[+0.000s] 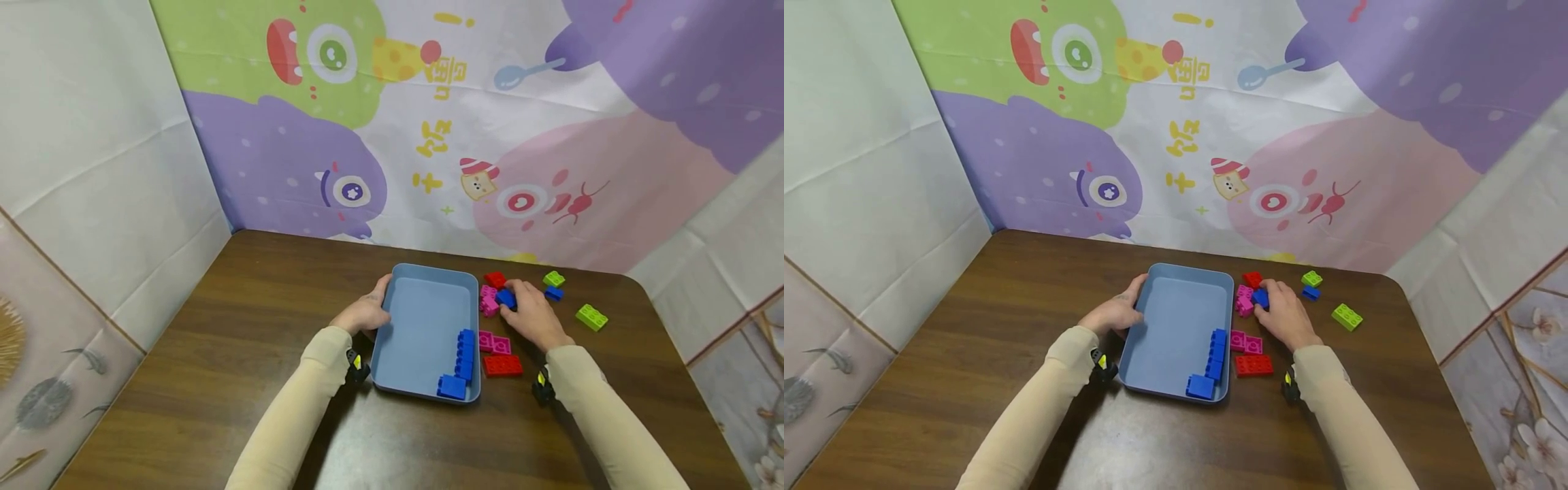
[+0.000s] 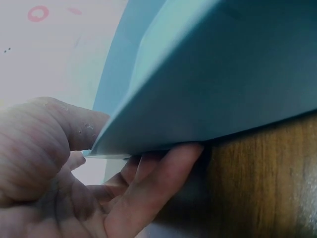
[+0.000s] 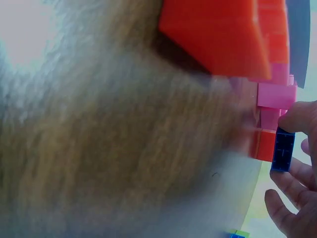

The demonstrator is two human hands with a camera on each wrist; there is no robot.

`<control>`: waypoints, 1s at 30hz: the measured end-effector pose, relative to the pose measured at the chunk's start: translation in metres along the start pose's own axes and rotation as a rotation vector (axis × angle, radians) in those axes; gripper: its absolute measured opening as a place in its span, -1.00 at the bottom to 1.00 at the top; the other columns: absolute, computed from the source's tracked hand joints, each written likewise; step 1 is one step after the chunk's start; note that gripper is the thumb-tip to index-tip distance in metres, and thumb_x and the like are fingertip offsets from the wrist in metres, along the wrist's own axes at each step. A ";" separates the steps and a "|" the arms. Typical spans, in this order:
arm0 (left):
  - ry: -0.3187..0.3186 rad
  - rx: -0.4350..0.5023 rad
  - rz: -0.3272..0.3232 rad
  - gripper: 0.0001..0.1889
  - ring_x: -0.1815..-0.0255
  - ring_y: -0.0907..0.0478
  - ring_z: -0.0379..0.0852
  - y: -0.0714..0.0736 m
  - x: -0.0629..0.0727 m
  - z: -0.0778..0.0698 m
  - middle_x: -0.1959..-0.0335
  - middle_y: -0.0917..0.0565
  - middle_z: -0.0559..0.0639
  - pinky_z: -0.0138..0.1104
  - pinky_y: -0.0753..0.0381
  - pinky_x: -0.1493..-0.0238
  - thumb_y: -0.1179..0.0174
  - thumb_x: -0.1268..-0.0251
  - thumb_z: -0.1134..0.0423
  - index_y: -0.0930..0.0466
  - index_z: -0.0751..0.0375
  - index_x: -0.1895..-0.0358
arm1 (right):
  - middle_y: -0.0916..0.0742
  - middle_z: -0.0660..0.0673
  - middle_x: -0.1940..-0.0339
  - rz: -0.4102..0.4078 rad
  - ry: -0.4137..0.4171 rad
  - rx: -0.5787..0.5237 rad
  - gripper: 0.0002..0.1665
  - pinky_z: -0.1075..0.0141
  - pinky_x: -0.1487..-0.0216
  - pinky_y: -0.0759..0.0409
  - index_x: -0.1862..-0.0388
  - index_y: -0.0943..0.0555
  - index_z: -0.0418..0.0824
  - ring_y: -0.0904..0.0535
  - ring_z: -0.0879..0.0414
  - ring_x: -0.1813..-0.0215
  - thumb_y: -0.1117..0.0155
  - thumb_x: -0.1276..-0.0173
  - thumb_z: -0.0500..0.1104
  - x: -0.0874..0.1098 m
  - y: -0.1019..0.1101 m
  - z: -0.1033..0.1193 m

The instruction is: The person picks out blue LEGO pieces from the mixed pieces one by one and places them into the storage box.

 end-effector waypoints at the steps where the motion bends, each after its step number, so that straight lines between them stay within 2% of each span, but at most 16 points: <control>1: 0.002 -0.001 0.001 -0.02 -0.17 -0.58 0.41 0.000 0.000 0.000 -0.58 -0.14 0.41 0.02 -0.76 0.32 -0.03 -0.34 0.51 0.28 -0.17 -0.68 | -0.53 -0.38 -0.31 0.001 0.003 0.001 -0.32 -0.26 -0.41 -0.37 -0.41 -0.36 -0.33 -0.45 -0.32 -0.33 -0.34 -0.41 -0.13 0.000 0.000 0.001; 21: 0.000 0.006 0.009 -0.01 -0.19 -0.56 0.41 0.000 0.000 0.000 -0.60 -0.09 0.39 0.05 -0.75 0.29 -0.02 -0.33 0.52 0.30 -0.18 -0.68 | -0.52 -0.29 -0.35 -0.006 0.052 -0.005 -0.32 -0.27 -0.39 -0.39 -0.42 -0.39 -0.24 -0.41 -0.26 -0.37 -0.35 -0.39 -0.09 0.004 0.002 0.022; 30: 0.011 -0.006 0.013 -0.01 -0.20 -0.55 0.42 -0.001 0.000 0.000 -0.60 -0.09 0.39 0.06 -0.75 0.27 -0.01 -0.35 0.53 0.30 -0.19 -0.68 | -0.55 -0.26 -0.29 -0.006 0.118 0.030 -0.39 -0.26 -0.33 -0.47 -0.36 -0.46 -0.17 -0.46 -0.23 -0.30 -0.35 -0.37 -0.08 0.008 0.002 0.038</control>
Point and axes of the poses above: each hand's wrist, its own x-axis away from the middle knuckle, its own y-axis out of the back of the hand, z = x × y, the point moved 9 cm from there along -x, towards the middle knuckle
